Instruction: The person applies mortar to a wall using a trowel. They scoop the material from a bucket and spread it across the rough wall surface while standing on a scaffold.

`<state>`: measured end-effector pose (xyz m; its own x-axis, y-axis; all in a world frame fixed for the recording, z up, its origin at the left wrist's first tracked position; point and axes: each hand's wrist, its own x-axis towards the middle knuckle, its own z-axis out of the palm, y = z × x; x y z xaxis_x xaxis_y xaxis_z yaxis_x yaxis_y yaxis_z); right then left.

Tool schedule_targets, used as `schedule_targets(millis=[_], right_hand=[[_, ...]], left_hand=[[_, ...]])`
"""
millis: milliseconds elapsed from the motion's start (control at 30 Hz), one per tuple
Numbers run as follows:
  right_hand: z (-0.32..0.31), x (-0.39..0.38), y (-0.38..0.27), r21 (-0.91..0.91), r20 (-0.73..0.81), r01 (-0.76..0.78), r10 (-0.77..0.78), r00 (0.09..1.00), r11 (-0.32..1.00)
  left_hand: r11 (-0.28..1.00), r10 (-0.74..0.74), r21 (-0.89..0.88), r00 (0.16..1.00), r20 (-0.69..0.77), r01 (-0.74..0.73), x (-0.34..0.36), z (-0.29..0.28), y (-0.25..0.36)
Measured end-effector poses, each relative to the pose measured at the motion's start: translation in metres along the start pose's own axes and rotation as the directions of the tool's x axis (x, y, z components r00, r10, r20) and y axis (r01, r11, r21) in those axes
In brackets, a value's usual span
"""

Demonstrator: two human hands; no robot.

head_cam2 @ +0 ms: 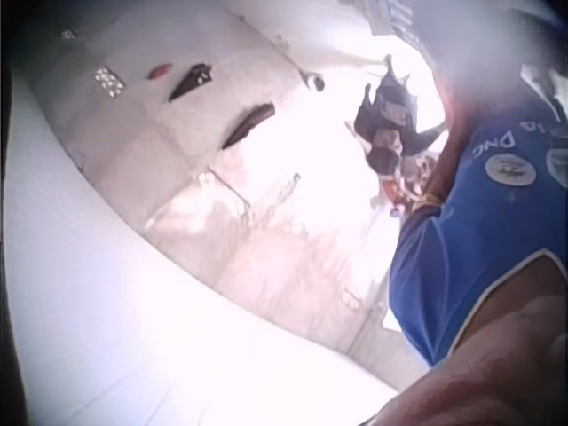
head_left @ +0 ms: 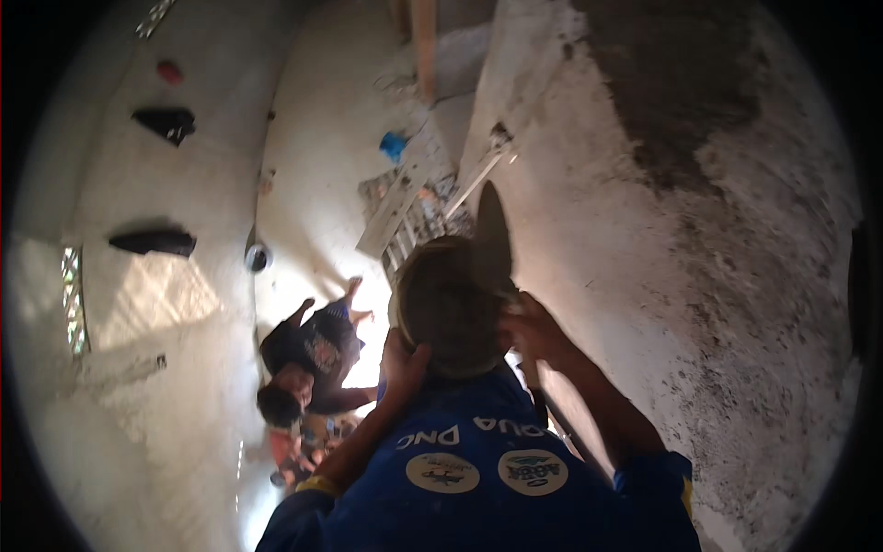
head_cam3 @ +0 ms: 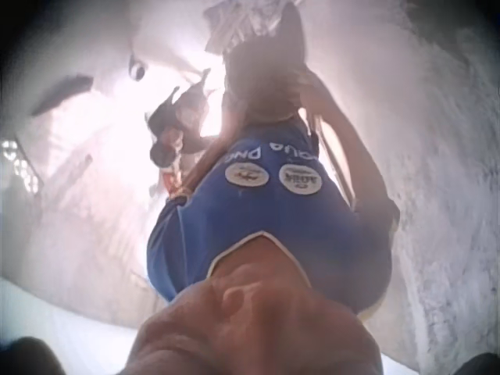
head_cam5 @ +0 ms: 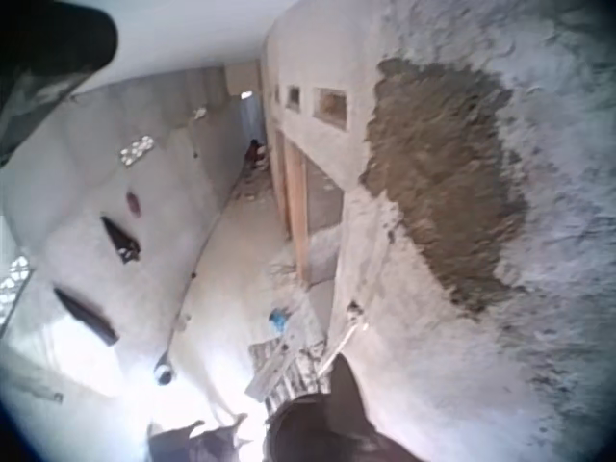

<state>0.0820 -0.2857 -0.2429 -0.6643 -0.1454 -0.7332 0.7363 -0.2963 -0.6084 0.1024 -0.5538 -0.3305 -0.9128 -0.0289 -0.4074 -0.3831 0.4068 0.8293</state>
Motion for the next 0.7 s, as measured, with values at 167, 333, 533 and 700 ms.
schedule_targets(millis=[167, 333, 533, 700], right_hand=[[-0.087, -0.028, 0.021, -0.994, -0.017, -0.045, -0.262, 0.965, -0.099], [-0.075, 0.047, 0.105, -0.925, 0.249, 0.155, -0.244, 0.937, -0.347], [-0.036, -0.021, 0.071, -0.991, 0.131, 0.131, -0.092, 0.987, -0.007], [-0.056, -0.003, 0.094, -0.993, 0.101, 0.085, -0.203, 0.974, -0.086]], left_hand=[[0.996, -0.038, -0.080, 0.999, -0.017, 0.037, -0.026, 0.011, -0.006], [0.998, -0.050, 0.031, 0.998, 0.049, 0.048, -0.031, 0.006, 0.011], [0.979, -0.184, -0.063, 0.976, 0.119, 0.192, -0.030, -0.006, 0.019], [0.999, 0.032, -0.036, 0.999, -0.004, -0.032, -0.027, 0.001, 0.001]])
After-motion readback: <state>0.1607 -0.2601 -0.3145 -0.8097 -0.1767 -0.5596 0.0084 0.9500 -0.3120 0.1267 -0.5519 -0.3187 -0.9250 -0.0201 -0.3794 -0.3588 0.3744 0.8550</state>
